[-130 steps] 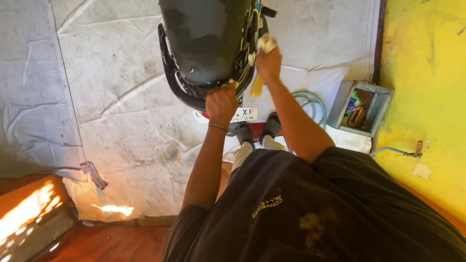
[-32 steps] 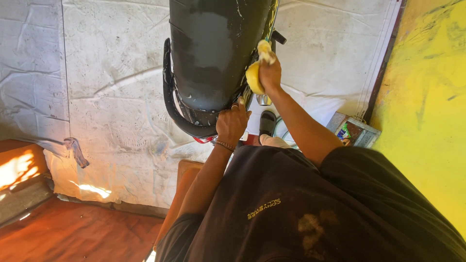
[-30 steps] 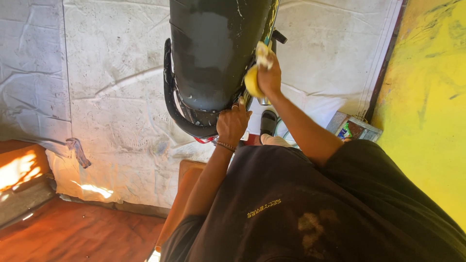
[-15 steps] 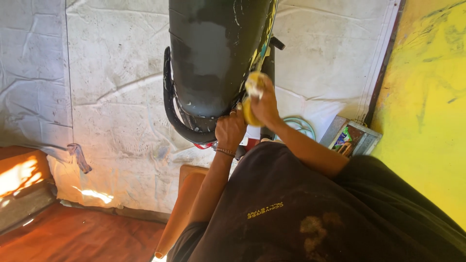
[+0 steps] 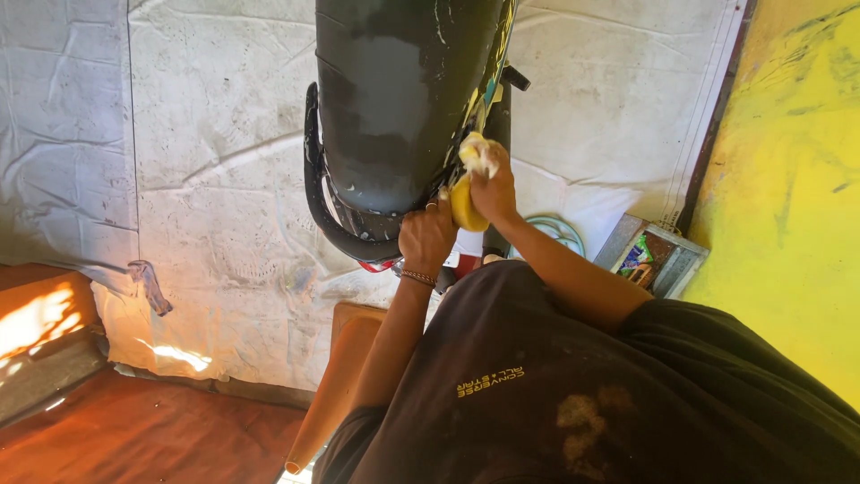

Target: The person scrubs the rear section of a black motorcycle with a yellow sponge, focusing on the seat, tail, and license plate area. They repeatedly dip the sponge into a green bucket of soapy water placed on the seat to continue cleaning the vehicle's body.

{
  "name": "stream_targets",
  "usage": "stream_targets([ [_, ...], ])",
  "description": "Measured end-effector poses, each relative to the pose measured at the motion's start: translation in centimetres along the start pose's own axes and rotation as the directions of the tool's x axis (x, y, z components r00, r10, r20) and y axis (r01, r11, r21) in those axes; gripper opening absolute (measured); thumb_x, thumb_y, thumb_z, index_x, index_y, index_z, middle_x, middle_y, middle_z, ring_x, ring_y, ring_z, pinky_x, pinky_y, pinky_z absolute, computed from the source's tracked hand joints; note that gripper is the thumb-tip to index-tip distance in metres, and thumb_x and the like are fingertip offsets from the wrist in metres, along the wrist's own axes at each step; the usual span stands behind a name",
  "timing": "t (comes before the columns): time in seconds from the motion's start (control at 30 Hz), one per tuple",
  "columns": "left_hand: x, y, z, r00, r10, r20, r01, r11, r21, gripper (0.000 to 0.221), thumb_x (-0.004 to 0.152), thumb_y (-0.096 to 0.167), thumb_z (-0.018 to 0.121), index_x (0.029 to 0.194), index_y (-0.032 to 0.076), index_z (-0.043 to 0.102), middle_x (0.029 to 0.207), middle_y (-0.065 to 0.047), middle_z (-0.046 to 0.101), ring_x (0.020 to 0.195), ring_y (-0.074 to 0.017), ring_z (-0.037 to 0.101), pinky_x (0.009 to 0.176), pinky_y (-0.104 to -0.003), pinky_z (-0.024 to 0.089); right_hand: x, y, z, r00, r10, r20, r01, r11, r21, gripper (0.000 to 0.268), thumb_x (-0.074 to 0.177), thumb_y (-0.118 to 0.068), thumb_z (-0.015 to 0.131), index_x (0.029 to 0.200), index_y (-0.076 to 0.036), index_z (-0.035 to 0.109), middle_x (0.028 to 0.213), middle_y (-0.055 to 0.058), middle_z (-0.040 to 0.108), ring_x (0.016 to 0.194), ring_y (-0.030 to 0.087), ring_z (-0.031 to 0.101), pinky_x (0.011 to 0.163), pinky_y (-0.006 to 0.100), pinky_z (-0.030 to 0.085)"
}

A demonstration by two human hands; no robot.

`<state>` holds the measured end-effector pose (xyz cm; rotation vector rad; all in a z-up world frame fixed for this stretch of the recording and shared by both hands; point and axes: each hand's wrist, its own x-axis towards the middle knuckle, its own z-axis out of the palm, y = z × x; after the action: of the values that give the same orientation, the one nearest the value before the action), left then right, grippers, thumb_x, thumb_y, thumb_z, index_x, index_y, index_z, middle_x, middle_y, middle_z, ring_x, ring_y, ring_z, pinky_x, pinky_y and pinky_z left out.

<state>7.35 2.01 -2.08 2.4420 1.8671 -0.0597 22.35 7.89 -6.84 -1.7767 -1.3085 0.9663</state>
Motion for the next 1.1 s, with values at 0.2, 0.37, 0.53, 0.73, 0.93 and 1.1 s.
stream_targets([
  [0.2,-0.3,0.2,0.4,1.0,0.008,-0.025,-0.007,0.999,0.036,0.055,0.086,0.05,0.071,0.123,0.01,0.068,0.072,-0.003,0.068,0.058,-0.0281,0.07,0.058,-0.044,0.055,9.1,5.9,1.6,0.78,0.625,0.039,-0.53,0.627,0.571,0.058,0.082,-0.034,0.085,0.136,-0.02,0.066,0.122,0.017,0.073,0.102,0.036,0.078,0.082,0.049,0.068],
  [0.37,0.0,0.3,-0.8,1.0,0.0,-0.02,0.0,1.0,-0.002,0.054,0.085,0.048,0.073,0.123,0.01,0.068,0.071,-0.004,0.068,0.058,-0.0284,0.07,0.058,-0.043,0.054,-1.2,0.9,-2.1,0.742,0.521,0.423,-0.647,0.391,0.655,0.062,0.095,-0.017,0.061,0.154,-0.02,0.047,0.117,0.018,0.069,0.077,0.027,0.07,0.066,0.031,0.06],
  [0.53,-0.4,0.4,0.0,1.0,-0.007,-0.016,0.007,1.0,0.011,0.053,0.087,0.049,0.073,0.123,0.01,0.068,0.073,-0.004,0.069,0.059,-0.0273,0.071,0.06,-0.042,0.055,6.3,3.5,0.5,0.794,0.603,0.082,-0.558,0.669,0.491,0.06,0.089,-0.024,0.071,0.146,-0.014,0.056,0.132,0.02,0.066,0.108,0.036,0.072,0.089,0.044,0.06],
  [0.73,-0.3,0.5,-1.2,0.998,-0.026,-0.05,0.026,1.0,-0.002,0.035,0.093,0.041,0.067,0.113,0.013,0.07,0.072,-0.003,0.069,0.061,-0.0248,0.072,0.063,-0.04,0.055,1.1,1.8,-0.1,0.978,0.205,-0.044,-0.206,0.979,-0.003,0.043,0.084,-0.023,0.075,0.126,-0.018,0.065,0.121,0.018,0.071,0.115,0.039,0.068,0.099,0.048,0.056],
  [0.93,-0.6,0.5,-1.3,0.993,-0.005,-0.118,0.004,1.0,-0.004,0.035,0.091,0.039,0.068,0.113,0.012,0.071,0.073,-0.004,0.07,0.064,-0.0253,0.073,0.067,-0.041,0.055,3.4,2.7,0.5,0.979,-0.164,-0.122,0.161,0.986,-0.037,0.034,0.082,-0.009,0.079,0.111,-0.006,0.063,0.106,0.023,0.07,0.104,0.046,0.07,0.086,0.049,0.06],
  [1.1,-1.3,0.3,-3.0,0.994,-0.033,-0.104,0.02,0.992,-0.121,0.052,0.087,0.039,0.075,0.126,0.005,0.067,0.086,-0.006,0.074,0.067,-0.0239,0.068,0.07,-0.036,0.053,3.0,-2.6,-2.3,0.985,-0.101,0.138,0.122,0.98,-0.157,0.042,0.089,0.001,0.067,0.128,0.006,0.052,0.117,0.019,0.061,0.097,0.029,0.069,0.084,0.035,0.06],
])
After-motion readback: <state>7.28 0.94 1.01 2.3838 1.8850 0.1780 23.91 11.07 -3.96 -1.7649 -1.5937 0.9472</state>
